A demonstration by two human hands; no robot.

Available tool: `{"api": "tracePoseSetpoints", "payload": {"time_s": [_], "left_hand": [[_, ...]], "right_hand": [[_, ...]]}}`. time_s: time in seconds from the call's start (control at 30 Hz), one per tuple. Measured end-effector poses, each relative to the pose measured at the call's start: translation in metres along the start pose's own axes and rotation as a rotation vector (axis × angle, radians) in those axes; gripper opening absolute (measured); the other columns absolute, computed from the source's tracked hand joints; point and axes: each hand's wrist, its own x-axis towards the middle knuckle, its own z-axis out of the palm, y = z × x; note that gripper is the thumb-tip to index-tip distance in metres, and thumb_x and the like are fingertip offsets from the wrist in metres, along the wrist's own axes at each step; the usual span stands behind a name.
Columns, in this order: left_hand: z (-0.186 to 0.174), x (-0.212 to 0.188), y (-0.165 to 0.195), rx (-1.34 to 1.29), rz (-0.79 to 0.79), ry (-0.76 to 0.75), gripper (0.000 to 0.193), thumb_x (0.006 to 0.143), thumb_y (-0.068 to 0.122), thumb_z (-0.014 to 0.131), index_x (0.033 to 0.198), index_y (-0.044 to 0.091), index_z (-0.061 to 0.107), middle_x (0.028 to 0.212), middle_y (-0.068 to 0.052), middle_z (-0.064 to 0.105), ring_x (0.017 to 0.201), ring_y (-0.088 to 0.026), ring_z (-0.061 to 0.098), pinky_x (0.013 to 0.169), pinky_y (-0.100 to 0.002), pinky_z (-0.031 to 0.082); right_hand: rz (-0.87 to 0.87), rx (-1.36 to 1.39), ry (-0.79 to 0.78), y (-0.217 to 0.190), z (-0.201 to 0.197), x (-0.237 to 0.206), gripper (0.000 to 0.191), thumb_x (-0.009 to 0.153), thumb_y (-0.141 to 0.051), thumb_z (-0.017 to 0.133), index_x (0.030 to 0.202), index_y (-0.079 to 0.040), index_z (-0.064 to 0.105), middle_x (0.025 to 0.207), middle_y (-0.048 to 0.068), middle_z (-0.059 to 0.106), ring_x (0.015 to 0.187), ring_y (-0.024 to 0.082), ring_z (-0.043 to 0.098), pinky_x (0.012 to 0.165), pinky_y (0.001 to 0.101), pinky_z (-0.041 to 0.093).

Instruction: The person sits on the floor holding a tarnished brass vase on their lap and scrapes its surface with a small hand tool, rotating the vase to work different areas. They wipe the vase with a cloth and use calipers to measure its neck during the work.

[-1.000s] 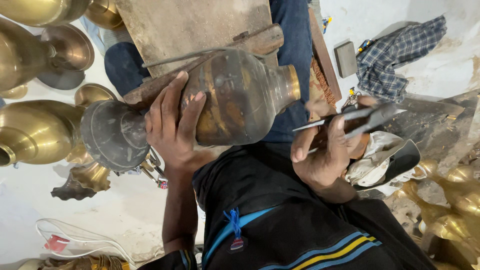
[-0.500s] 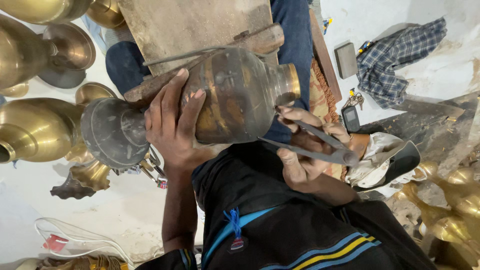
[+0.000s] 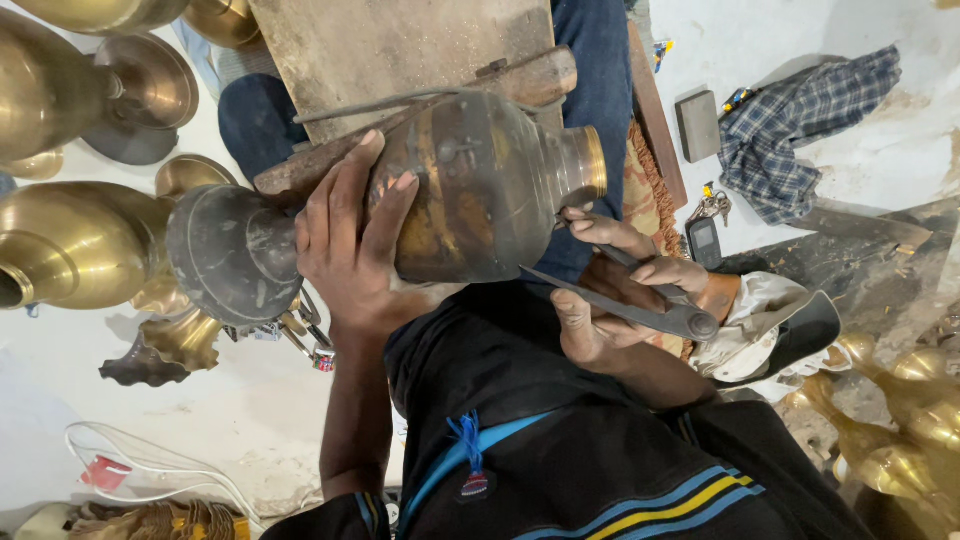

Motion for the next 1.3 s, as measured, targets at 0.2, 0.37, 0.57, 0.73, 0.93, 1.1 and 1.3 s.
{"api": "tracePoseSetpoints", "payload": {"time_s": [0.2, 0.37, 0.57, 0.73, 0.93, 1.1, 1.3], "left_hand": [[0.000, -0.002, 0.000, -0.024, -0.020, -0.007, 0.064, 0.089, 0.047, 0.076, 0.144, 0.023, 0.054, 0.155, -0.009, 0.053, 0.137, -0.031, 0.057, 0.109, -0.044, 0.043], [-0.001, -0.001, -0.001, -0.027, -0.028, -0.024, 0.069, 0.085, 0.054, 0.073, 0.144, 0.025, 0.055, 0.155, -0.010, 0.054, 0.137, -0.033, 0.058, 0.106, -0.044, 0.044], [0.000, 0.001, 0.000, -0.052, -0.025, -0.009, 0.070, 0.085, 0.057, 0.072, 0.145, 0.025, 0.054, 0.154, -0.010, 0.054, 0.137, -0.033, 0.057, 0.105, -0.044, 0.043], [0.001, -0.001, 0.001, -0.034, -0.028, -0.010, 0.065, 0.089, 0.051, 0.071, 0.148, 0.027, 0.054, 0.157, -0.009, 0.054, 0.134, -0.030, 0.058, 0.107, -0.042, 0.044], [0.002, -0.001, 0.000, -0.017, -0.039, 0.000, 0.059, 0.094, 0.048, 0.069, 0.147, 0.026, 0.054, 0.152, -0.009, 0.055, 0.135, -0.030, 0.059, 0.108, -0.041, 0.044], [0.001, 0.002, -0.001, -0.046, -0.012, 0.003, 0.060, 0.093, 0.053, 0.062, 0.145, 0.024, 0.055, 0.155, -0.011, 0.055, 0.135, -0.033, 0.059, 0.106, -0.042, 0.044], [0.002, 0.002, 0.001, -0.037, -0.026, 0.021, 0.057, 0.089, 0.051, 0.066, 0.139, 0.024, 0.057, 0.151, -0.010, 0.057, 0.136, -0.033, 0.059, 0.105, -0.043, 0.045]], "right_hand": [[0.249, 0.221, 0.101, -0.013, 0.000, -0.003, 0.075, 0.098, 0.001, 0.073, 0.152, -0.020, 0.026, 0.136, 0.026, 0.059, 0.127, 0.031, 0.065, 0.104, 0.0429, 0.056], [0.398, 0.404, 0.069, -0.038, -0.015, 0.007, 0.077, 0.102, 0.006, 0.059, 0.161, -0.018, 0.015, 0.136, 0.029, 0.063, 0.105, 0.030, 0.077, 0.091, 0.0492, 0.065], [0.605, 0.811, 0.046, -0.057, -0.032, 0.036, 0.047, 0.105, 0.007, 0.060, 0.138, -0.017, 0.039, 0.116, 0.014, 0.060, 0.118, 0.028, 0.065, 0.101, 0.0662, 0.056], [0.621, 0.871, 0.119, -0.057, -0.035, 0.041, 0.042, 0.095, 0.001, 0.068, 0.126, -0.016, 0.044, 0.110, 0.008, 0.053, 0.110, 0.027, 0.064, 0.096, 0.0653, 0.057], [0.324, 0.819, 0.158, -0.018, -0.024, 0.017, 0.039, 0.094, -0.004, 0.074, 0.120, -0.014, 0.047, 0.110, 0.012, 0.058, 0.114, 0.031, 0.066, 0.079, 0.0486, 0.068], [0.253, 0.820, 0.136, 0.009, -0.012, 0.009, 0.039, 0.098, -0.020, 0.073, 0.126, -0.018, 0.046, 0.123, 0.017, 0.057, 0.125, 0.036, 0.063, 0.078, 0.0525, 0.070], [0.135, 0.389, 0.053, 0.006, -0.001, 0.010, 0.044, 0.104, -0.026, 0.068, 0.132, -0.022, 0.034, 0.124, 0.021, 0.056, 0.122, 0.035, 0.063, 0.085, 0.0498, 0.066]]}}
